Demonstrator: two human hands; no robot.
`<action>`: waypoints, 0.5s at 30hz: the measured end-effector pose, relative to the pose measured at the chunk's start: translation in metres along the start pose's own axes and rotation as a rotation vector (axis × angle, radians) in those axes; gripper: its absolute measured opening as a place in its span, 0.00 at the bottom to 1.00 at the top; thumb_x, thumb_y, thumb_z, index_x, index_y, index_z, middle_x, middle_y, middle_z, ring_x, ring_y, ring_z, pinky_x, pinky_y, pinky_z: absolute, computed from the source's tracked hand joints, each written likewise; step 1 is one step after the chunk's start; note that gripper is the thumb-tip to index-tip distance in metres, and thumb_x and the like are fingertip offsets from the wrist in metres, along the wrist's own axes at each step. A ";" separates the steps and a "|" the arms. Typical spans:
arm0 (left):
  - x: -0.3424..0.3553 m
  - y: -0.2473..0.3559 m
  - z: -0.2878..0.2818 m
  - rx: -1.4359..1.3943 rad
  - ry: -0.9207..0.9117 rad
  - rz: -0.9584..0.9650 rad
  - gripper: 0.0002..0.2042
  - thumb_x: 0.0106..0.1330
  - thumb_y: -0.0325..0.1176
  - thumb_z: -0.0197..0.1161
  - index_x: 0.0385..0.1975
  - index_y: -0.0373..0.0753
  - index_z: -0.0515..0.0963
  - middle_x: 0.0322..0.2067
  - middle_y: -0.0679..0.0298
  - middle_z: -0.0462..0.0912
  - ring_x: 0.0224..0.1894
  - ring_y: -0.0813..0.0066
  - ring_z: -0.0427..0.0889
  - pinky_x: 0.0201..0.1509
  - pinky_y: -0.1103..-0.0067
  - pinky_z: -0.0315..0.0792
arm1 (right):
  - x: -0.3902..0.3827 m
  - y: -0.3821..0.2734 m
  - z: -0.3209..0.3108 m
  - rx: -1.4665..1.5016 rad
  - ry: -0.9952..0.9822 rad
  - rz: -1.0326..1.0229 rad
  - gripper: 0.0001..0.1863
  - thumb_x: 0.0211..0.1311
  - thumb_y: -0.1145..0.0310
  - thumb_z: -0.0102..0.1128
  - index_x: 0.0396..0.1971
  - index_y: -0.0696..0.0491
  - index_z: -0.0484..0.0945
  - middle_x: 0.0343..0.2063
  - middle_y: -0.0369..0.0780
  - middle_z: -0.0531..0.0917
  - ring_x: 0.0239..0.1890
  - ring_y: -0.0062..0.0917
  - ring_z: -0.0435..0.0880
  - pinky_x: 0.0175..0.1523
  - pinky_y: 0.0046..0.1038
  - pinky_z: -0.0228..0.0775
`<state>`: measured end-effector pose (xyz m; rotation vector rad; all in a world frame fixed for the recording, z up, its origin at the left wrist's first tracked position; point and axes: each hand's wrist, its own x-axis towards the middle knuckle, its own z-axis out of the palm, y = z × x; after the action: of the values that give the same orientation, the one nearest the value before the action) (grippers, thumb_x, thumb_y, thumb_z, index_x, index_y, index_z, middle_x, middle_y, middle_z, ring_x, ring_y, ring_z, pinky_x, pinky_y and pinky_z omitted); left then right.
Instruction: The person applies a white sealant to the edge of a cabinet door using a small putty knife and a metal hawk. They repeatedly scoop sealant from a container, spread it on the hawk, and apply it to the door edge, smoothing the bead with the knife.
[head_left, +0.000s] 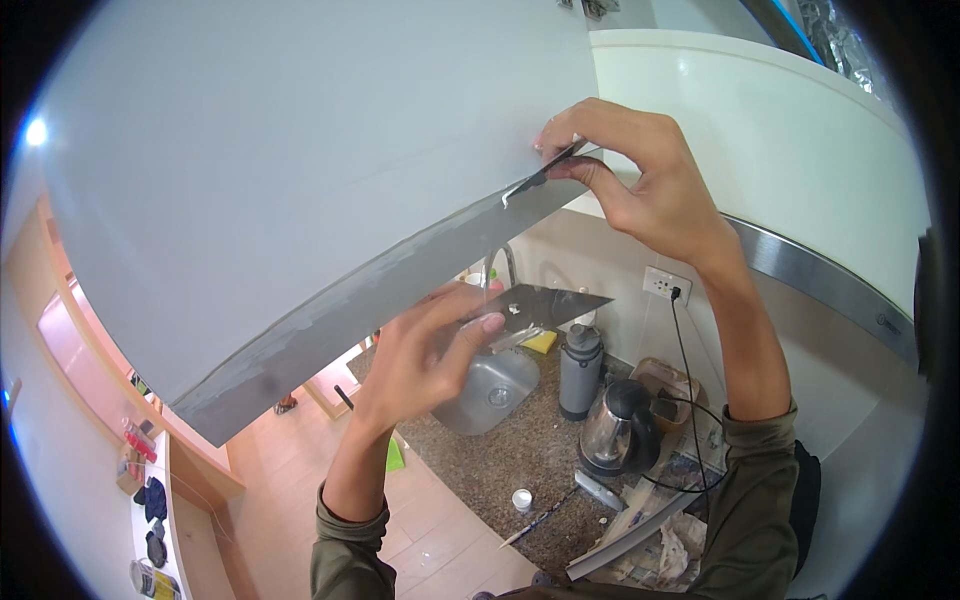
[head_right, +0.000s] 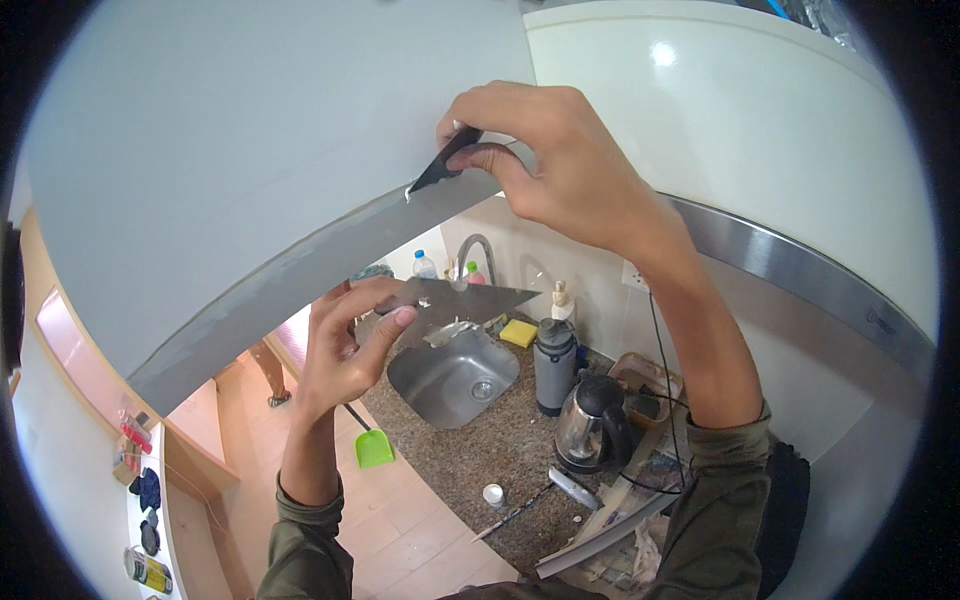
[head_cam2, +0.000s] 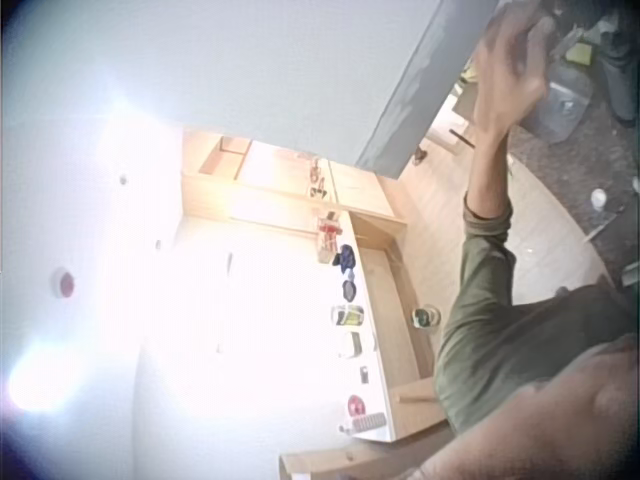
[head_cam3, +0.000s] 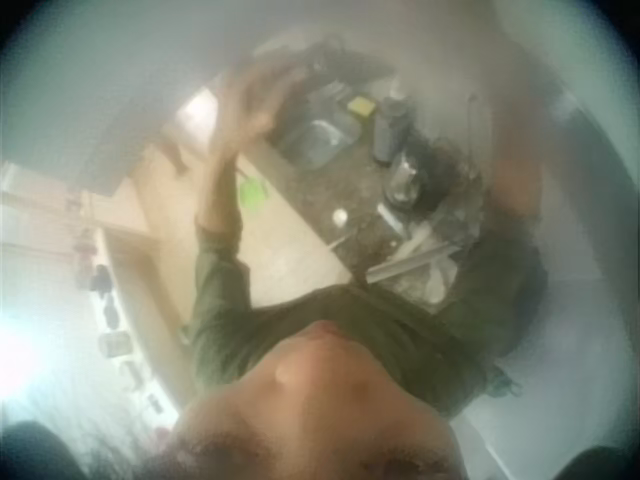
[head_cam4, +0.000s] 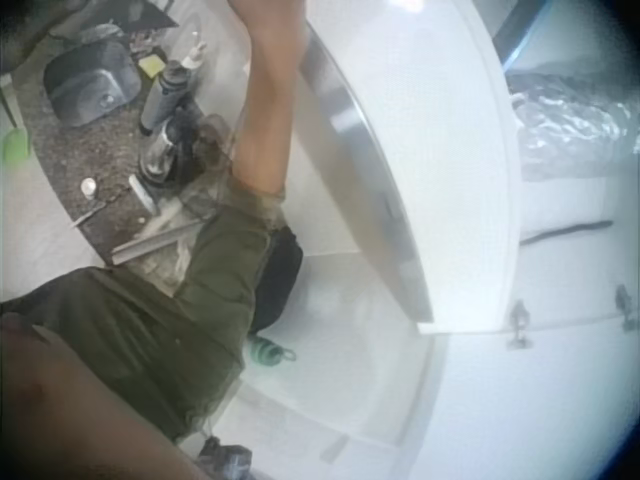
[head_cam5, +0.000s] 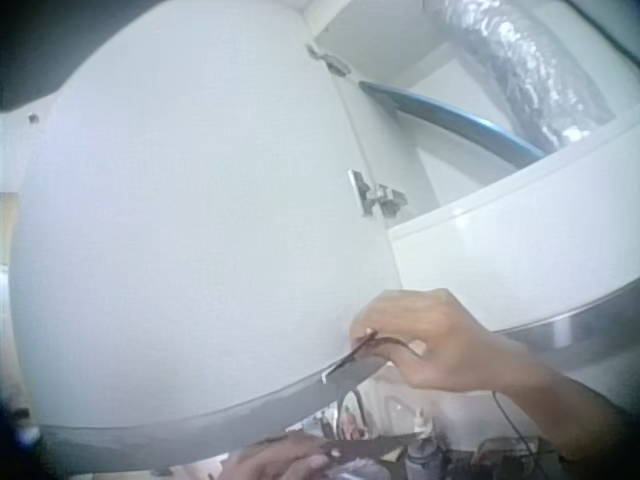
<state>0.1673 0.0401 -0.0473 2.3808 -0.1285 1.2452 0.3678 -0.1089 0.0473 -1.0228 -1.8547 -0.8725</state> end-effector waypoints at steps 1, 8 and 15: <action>0.000 0.000 0.002 -0.008 0.027 -0.014 0.09 0.58 0.26 0.69 0.39 0.33 0.84 0.33 0.56 0.85 0.37 0.67 0.79 0.44 0.74 0.71 | 0.002 -0.001 -0.001 -0.001 -0.005 0.004 0.13 0.50 0.87 0.57 0.37 0.62 0.78 0.33 0.46 0.84 0.34 0.35 0.87 0.41 0.28 0.80; -0.001 -0.006 0.002 -0.007 0.027 0.036 0.09 0.58 0.25 0.70 0.37 0.31 0.83 0.30 0.57 0.84 0.33 0.73 0.77 0.41 0.77 0.69 | 0.012 -0.003 -0.003 -0.138 -0.028 -0.051 0.11 0.50 0.85 0.58 0.36 0.62 0.78 0.32 0.46 0.84 0.34 0.36 0.88 0.41 0.29 0.80; -0.002 -0.010 -0.001 -0.048 0.089 -0.128 0.12 0.62 0.34 0.68 0.43 0.35 0.84 0.37 0.57 0.86 0.40 0.67 0.83 0.51 0.75 0.73 | 0.015 -0.003 -0.011 -0.161 0.140 -0.041 0.15 0.47 0.92 0.54 0.34 0.63 0.80 0.35 0.44 0.86 0.36 0.28 0.86 0.46 0.25 0.81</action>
<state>0.1681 0.0495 -0.0515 2.2514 0.0218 1.2701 0.3635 -0.1150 0.0646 -0.9967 -1.7153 -1.1040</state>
